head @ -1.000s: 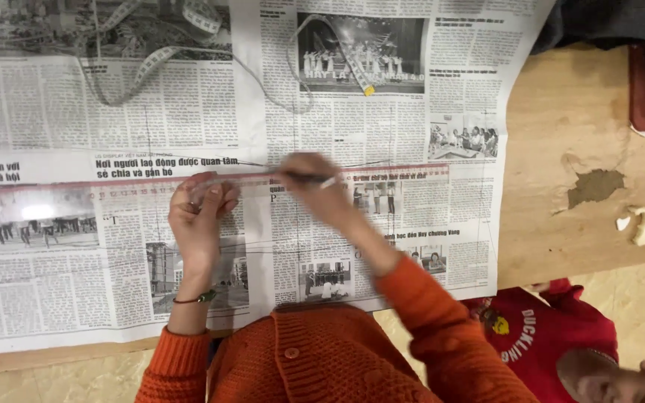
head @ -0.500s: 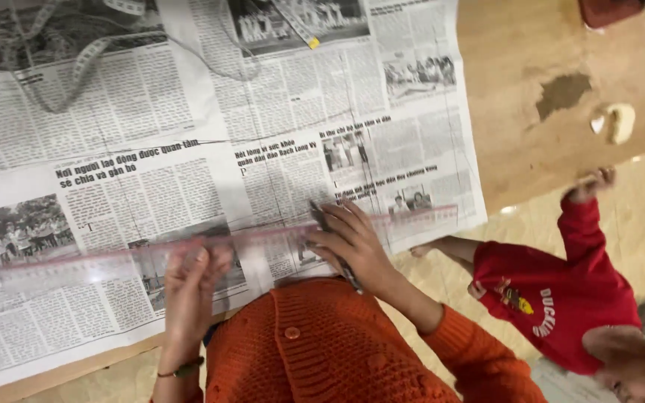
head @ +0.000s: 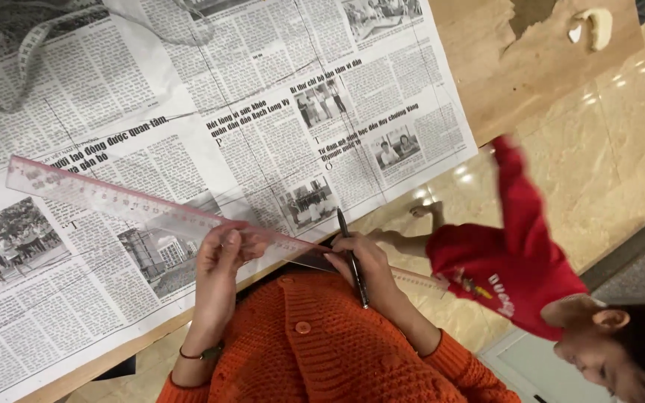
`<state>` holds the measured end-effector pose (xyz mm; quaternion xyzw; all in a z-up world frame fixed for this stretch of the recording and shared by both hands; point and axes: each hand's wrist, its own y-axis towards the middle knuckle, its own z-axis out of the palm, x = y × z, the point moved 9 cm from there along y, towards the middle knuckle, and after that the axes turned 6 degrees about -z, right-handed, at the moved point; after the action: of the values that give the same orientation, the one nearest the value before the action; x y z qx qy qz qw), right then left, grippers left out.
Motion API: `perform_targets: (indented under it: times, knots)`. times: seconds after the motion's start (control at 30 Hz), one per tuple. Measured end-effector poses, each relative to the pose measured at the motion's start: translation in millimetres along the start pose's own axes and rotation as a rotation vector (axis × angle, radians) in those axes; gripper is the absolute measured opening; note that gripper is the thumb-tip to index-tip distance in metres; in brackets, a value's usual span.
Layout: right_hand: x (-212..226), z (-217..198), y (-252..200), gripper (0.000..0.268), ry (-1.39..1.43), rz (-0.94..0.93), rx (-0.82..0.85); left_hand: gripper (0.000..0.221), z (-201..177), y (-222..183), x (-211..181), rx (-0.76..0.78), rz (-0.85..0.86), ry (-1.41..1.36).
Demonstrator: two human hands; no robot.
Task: Drawing multiple straight lines on a newspaper using a ruler and a pen, likely for pattern making.
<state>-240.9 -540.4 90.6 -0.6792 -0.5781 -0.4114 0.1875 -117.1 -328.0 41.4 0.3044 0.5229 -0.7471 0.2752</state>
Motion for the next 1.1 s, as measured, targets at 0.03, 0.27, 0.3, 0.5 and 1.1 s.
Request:
perform_targets:
  times: [0.03, 0.27, 0.3, 0.5, 1.1]
  knots:
    - [1.1, 2.3, -2.4, 0.019, -0.001, 0.003, -0.002, 0.031, -2.4, -1.7, -0.7, 0.002, -0.002, 0.002]
    - [15.8, 15.5, 11.5, 0.015, -0.053, -0.113, 0.065, 0.022, -47.5, -8.2, 13.0, -0.126, 0.030, -0.100]
    - [19.1, 15.5, 17.6, 0.014, -0.048, -0.138, 0.073, 0.020, -52.6, -9.7, 15.1, -0.152, 0.038, -0.126]
    - [7.9, 19.1, 42.8, 0.013, -0.098, -0.225, 0.118, 0.018, -44.5, -15.3, 30.8, -0.202, 0.010, -0.234]
    - [-130.1, -94.7, 167.1, 0.039, 0.267, -0.002, 0.254, 0.012, 28.5, 19.9, 40.3, -0.522, 0.128, -0.281]
